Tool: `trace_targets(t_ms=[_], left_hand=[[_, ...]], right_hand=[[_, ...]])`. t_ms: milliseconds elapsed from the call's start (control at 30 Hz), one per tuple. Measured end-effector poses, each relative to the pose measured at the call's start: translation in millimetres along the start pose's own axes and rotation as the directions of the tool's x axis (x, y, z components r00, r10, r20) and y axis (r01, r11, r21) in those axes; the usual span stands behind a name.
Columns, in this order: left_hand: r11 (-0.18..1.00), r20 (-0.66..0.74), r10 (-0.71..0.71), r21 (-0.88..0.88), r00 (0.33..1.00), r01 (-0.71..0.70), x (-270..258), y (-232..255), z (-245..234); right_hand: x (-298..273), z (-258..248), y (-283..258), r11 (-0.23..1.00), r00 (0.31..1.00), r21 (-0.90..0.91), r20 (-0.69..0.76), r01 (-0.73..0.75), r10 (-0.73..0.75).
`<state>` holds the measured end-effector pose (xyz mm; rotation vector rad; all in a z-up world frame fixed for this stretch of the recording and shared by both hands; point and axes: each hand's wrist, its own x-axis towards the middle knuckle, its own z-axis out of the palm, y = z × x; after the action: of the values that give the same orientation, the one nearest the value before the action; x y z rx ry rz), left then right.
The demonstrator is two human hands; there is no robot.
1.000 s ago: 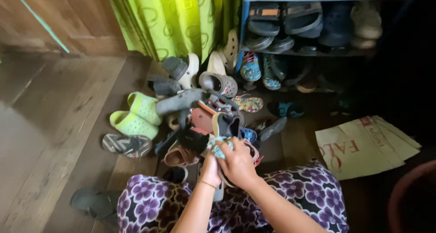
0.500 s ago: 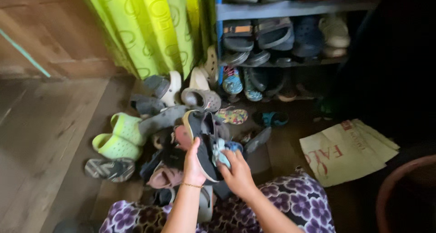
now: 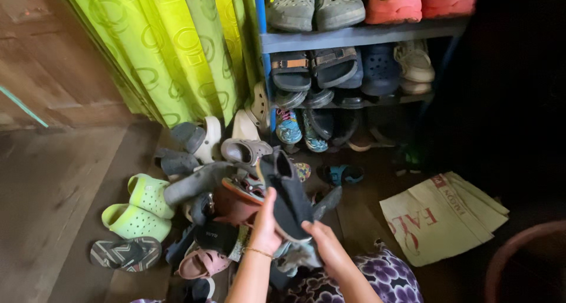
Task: The person sits on the floor and wipes various shoes with a cloth, including sandals, clogs, and sneakers. They pick up each shoe, wipe it, and place it back on the floor or onto a nearby shoe rack.
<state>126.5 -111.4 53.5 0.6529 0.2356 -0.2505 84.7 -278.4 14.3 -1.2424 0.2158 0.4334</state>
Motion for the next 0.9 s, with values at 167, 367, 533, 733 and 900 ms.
trace_targets(t_ms=[167,367,533,733,900], left_hand=[[0.897,-0.077,0.118,0.436,0.99,-0.073,-2,-32,3],[0.874,0.006,0.169,0.462,0.986,-0.153,28,-32,9],[0.827,0.079,0.111,0.545,0.991,-0.136,90,-42,40],[0.711,0.179,0.209,0.647,0.961,-0.275,155,-74,72],[0.647,0.196,0.286,0.683,0.938,-0.34,188,-86,84]], right_hand=[[16,-6,-14,0.978,0.98,0.114,-0.124,0.173,-0.158],[36,-29,-23,0.973,0.961,-0.069,-0.154,0.222,-0.23],[76,-68,-38,0.971,0.925,-0.056,-0.295,0.232,-0.238],[127,-121,-68,0.979,0.922,0.138,-0.377,0.15,-0.088],[166,-149,-78,0.981,0.918,0.129,-0.386,0.148,-0.088]])
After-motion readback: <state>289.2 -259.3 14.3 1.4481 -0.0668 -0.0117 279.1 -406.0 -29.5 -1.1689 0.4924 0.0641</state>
